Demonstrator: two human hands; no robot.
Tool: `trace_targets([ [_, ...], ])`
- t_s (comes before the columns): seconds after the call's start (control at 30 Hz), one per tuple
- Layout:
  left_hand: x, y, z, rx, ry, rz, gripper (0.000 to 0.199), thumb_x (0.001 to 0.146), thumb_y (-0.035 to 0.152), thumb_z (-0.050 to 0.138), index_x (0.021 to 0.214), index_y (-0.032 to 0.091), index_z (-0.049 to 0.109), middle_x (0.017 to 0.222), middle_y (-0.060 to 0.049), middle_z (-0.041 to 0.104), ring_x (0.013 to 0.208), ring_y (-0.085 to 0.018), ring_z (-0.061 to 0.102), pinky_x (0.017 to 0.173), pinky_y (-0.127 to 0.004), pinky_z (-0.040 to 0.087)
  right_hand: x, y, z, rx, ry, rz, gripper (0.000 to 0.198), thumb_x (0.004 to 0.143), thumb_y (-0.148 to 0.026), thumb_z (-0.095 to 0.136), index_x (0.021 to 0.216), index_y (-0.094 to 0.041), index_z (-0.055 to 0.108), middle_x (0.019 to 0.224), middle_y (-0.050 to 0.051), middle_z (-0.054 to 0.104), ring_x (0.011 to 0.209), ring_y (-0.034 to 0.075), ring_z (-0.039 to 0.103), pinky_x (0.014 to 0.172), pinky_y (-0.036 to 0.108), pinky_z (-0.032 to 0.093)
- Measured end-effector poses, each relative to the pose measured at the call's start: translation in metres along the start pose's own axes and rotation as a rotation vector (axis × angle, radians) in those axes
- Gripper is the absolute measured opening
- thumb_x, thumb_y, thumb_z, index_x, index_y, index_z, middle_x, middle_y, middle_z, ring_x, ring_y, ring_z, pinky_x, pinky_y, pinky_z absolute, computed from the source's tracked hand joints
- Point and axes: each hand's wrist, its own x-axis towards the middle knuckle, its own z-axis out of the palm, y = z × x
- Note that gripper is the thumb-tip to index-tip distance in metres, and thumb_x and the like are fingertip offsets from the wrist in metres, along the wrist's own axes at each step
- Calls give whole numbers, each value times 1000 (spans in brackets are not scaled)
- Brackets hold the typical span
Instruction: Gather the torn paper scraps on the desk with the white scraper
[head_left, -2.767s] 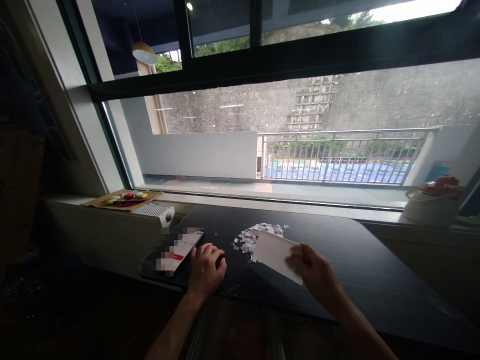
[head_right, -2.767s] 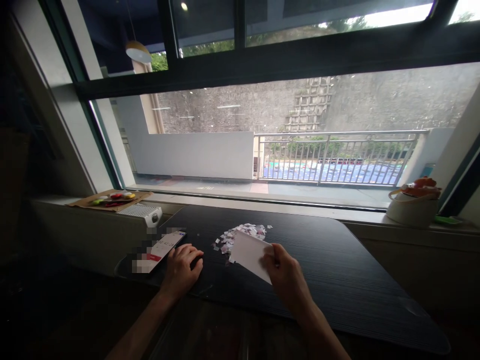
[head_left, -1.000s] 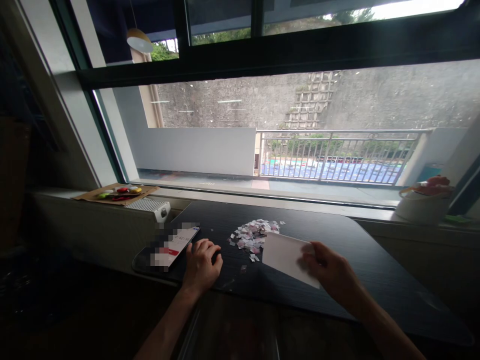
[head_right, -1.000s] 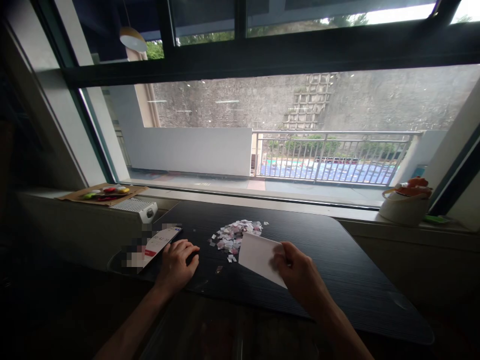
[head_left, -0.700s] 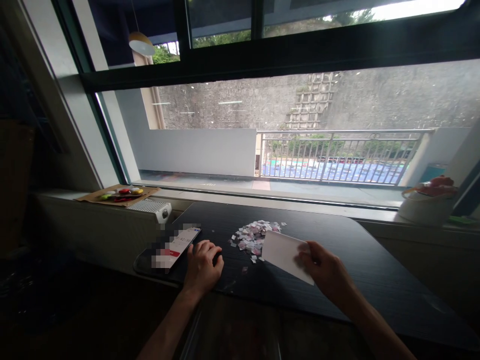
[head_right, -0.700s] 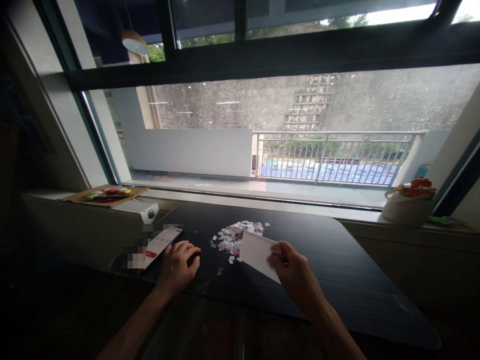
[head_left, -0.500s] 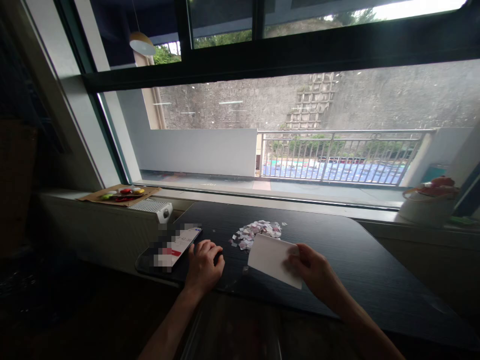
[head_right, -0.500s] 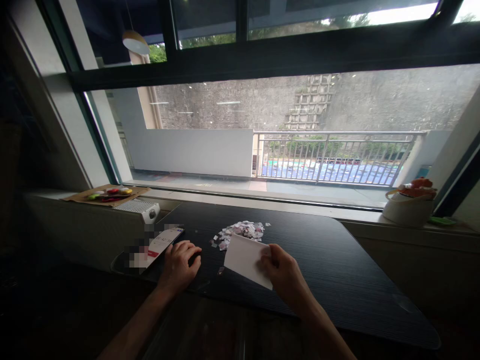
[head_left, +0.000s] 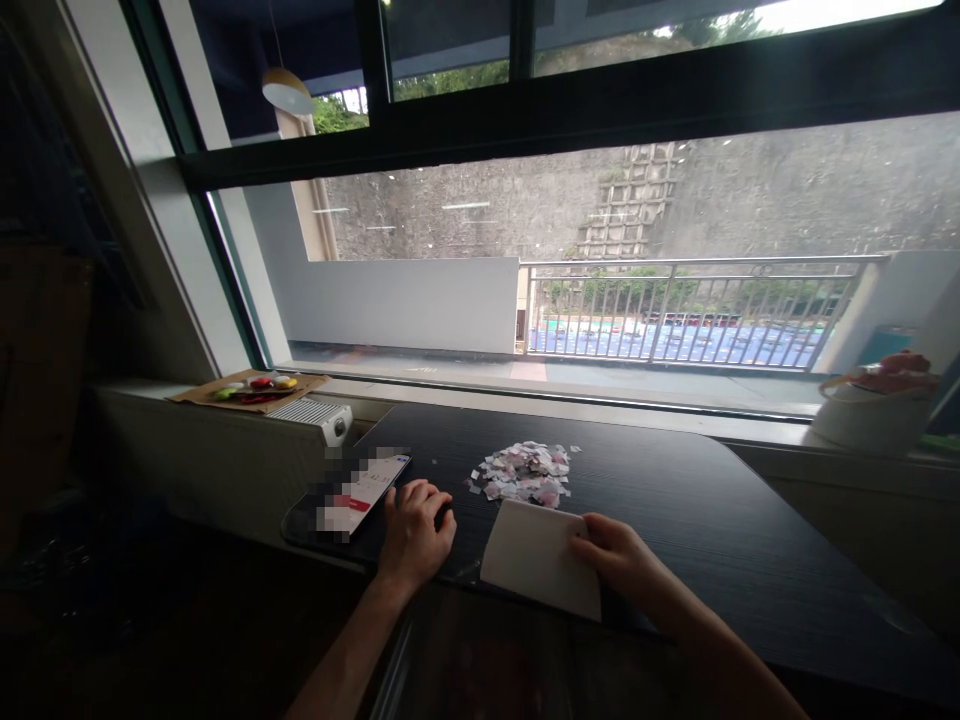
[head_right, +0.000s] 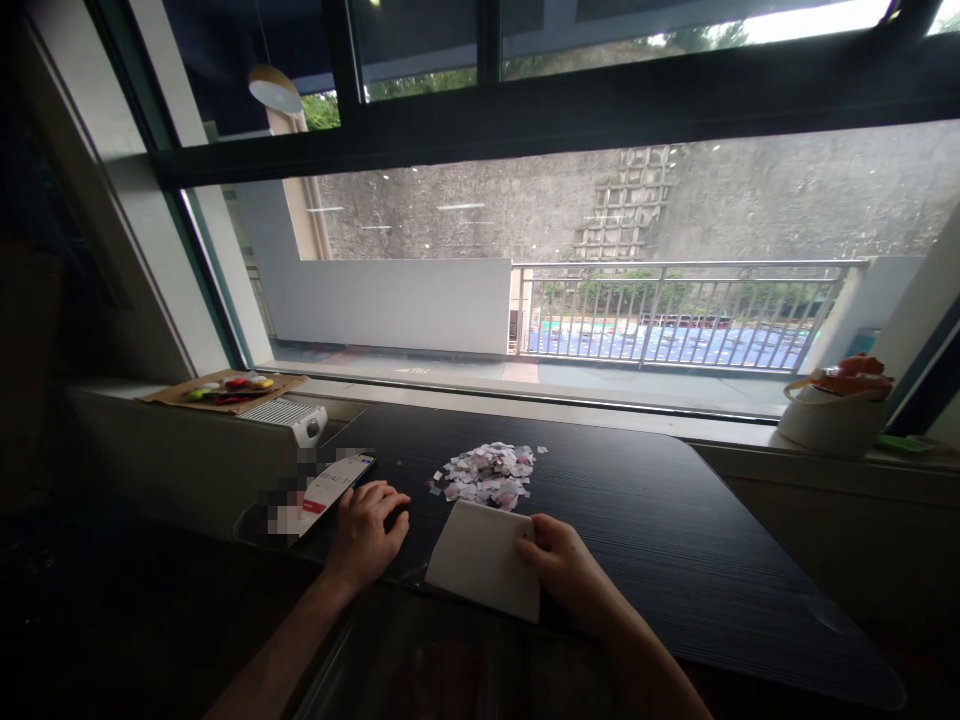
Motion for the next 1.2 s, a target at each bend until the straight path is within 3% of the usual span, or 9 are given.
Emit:
trace_targets([
  [0.13, 0, -1, 0, 1, -8, 2, 18, 76, 21, 50, 87, 21, 65, 94, -5, 65, 108, -26, 51, 99, -51, 27, -10, -4, 1, -6, -59, 7, 28, 67, -39, 65, 82, -15, 61, 79, 5, 70, 79, 24, 64, 64, 30, 49],
  [0.23, 0, -1, 1, 2, -8, 1, 17, 76, 21, 50, 86, 22, 65, 94, -5, 65, 109, -26, 50, 100, -51, 26, -20, -11, -3, -64, -69, -72, 25, 70, -39, 63, 80, -16, 60, 76, 4, 69, 76, 23, 65, 61, 28, 49],
  [0.4, 0, -2, 2, -1, 1, -3, 18, 76, 21, 50, 86, 23, 65, 95, -5, 65, 108, -26, 50, 100, -51, 26, -24, -22, -22, -341, 327, -277, 22, 79, -41, 52, 88, -21, 57, 80, 6, 71, 74, 22, 68, 63, 31, 51],
  [0.47, 0, -2, 2, -5, 1, -1, 18, 75, 22, 50, 86, 23, 65, 94, -5, 65, 107, -26, 51, 99, -51, 26, -19, -27, -23, -490, 395, -325, 22, 82, -41, 50, 92, -23, 58, 85, 6, 73, 76, 23, 69, 65, 32, 52],
  [0.7, 0, -5, 4, -2, -7, 3, 20, 76, 23, 49, 88, 22, 66, 95, -6, 65, 106, -27, 52, 99, -54, 26, -12, -27, -16, -745, 348, -490, 21, 87, -33, 42, 98, -24, 58, 85, 4, 75, 68, 19, 69, 63, 30, 52],
  [0.9, 0, -1, 0, 16, 14, 20, 18, 76, 23, 50, 86, 22, 65, 94, -5, 64, 104, -25, 53, 98, -50, 29, -37, -26, -44, -763, 317, -456, 19, 88, -35, 44, 100, -25, 55, 86, 3, 75, 76, 19, 70, 64, 27, 53],
  [1.2, 0, -5, 1, 32, -18, 12, 20, 78, 24, 48, 89, 22, 65, 97, -6, 65, 105, -26, 52, 99, -53, 26, -17, -15, -39, -595, 286, -385, 19, 86, -35, 45, 100, -25, 55, 91, 5, 74, 84, 23, 69, 73, 36, 53],
])
